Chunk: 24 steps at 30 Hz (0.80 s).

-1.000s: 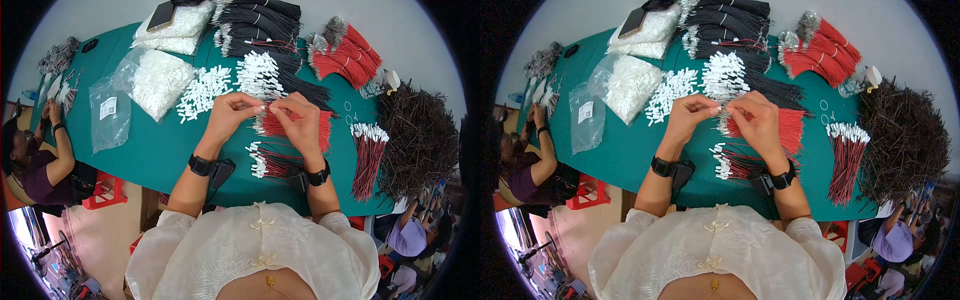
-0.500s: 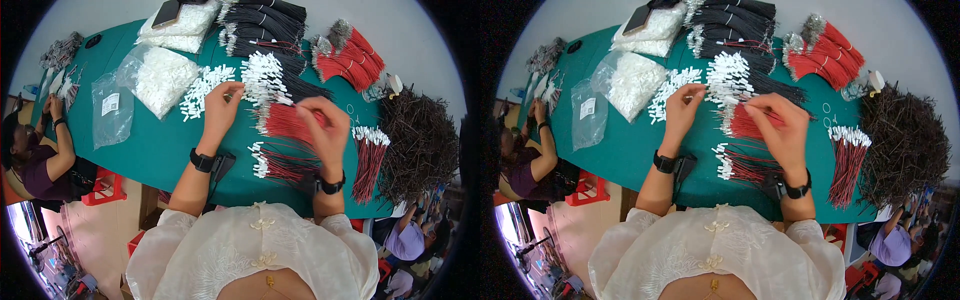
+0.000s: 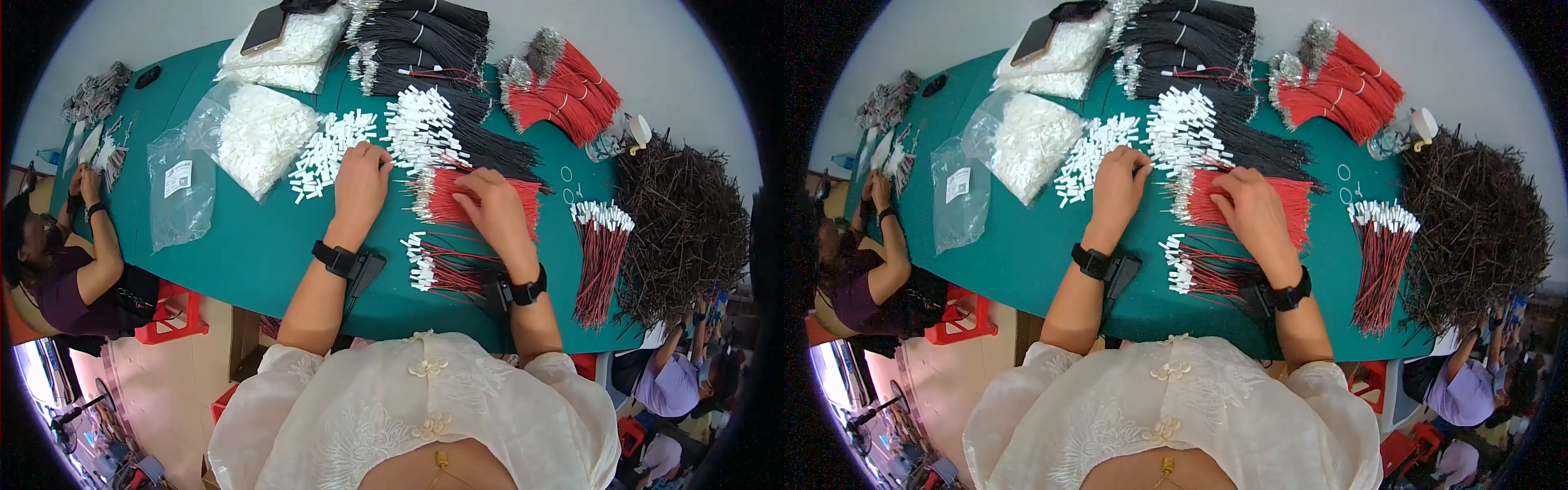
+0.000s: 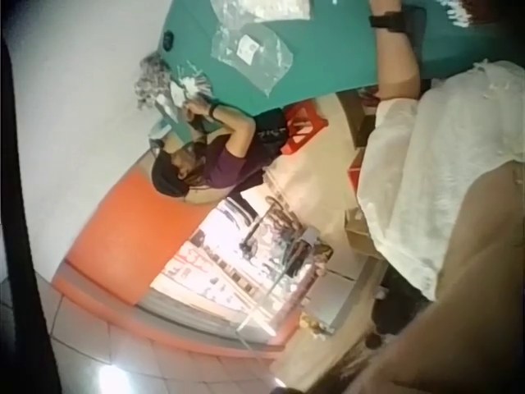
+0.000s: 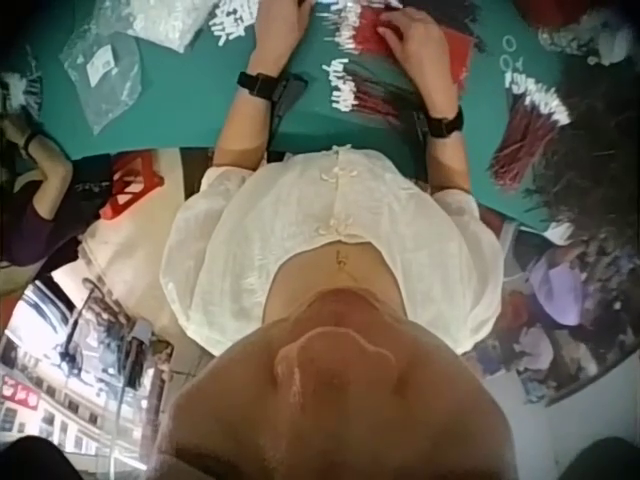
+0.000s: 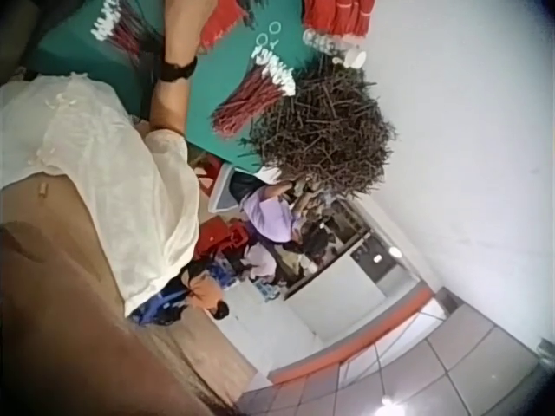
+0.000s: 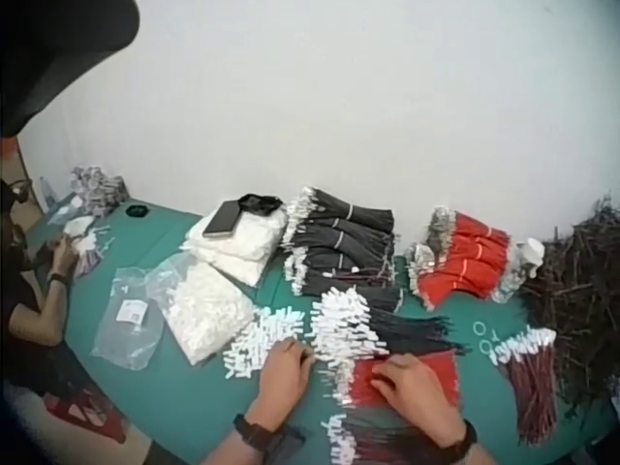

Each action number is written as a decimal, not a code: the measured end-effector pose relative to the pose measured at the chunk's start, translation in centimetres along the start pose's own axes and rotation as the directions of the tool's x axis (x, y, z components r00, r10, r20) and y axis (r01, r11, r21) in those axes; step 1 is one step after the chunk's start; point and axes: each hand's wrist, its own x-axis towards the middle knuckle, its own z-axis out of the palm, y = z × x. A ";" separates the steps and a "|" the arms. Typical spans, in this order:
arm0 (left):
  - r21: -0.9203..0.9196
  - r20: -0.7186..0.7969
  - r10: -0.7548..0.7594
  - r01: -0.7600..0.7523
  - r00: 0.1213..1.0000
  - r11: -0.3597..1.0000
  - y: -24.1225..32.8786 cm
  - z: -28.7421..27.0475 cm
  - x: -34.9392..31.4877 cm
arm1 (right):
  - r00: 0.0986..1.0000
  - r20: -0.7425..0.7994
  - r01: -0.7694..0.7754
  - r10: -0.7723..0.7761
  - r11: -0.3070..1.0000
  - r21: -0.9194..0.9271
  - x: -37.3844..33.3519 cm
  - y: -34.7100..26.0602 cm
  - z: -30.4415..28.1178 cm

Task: The person picks up a white connector and a red wire, joins them by hand, and places the assembled unit onto a pile, repeating this process throughout the video.

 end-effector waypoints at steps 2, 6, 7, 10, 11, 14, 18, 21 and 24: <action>-0.177 0.019 -0.084 0.086 0.996 0.980 0.7 -0.7 0.2 | 0.999 -0.036 0.019 -0.020 0.999 -0.031 0.2 0.6 0.8; -0.651 0.149 -0.252 0.287 0.956 0.703 1.4 -1.8 0.8 | 0.999 -0.043 0.014 -0.012 0.999 0.053 0.3 1.4 1.4; -0.770 0.197 -0.265 0.316 0.944 0.555 1.3 -2.0 0.9 | 0.998 -0.053 0.034 -0.029 0.996 0.088 0.4 1.3 1.3; -0.888 0.298 -0.275 0.371 0.914 0.270 1.4 -2.7 0.8 | 0.996 -0.074 0.069 -0.057 0.985 0.157 0.5 0.9 0.9; -0.906 0.346 -0.274 0.395 0.897 0.152 1.5 -3.0 0.8 | 0.998 -0.063 -0.009 0.027 0.962 0.272 0.5 0.5 0.5; -0.907 0.412 -0.243 0.420 0.878 -0.022 1.3 -3.1 0.7 | 0.982 -0.011 -0.160 0.189 0.859 0.486 0.5 -0.1 0.1; -0.892 0.450 -0.180 0.431 0.875 -0.136 0.9 -3.0 0.7 | 0.996 -0.083 0.049 -0.018 0.922 0.385 1.1 0.3 0.0; -0.884 0.463 -0.159 0.439 0.872 -0.161 0.9 -3.1 0.7 | 0.989 -0.108 -0.050 0.105 0.904 0.425 0.8 -0.4 -0.3; -0.905 0.415 -0.188 0.424 0.890 0.009 1.6 -3.4 0.8 | 0.979 -0.071 -0.120 0.189 0.826 0.551 1.1 -1.5 -1.2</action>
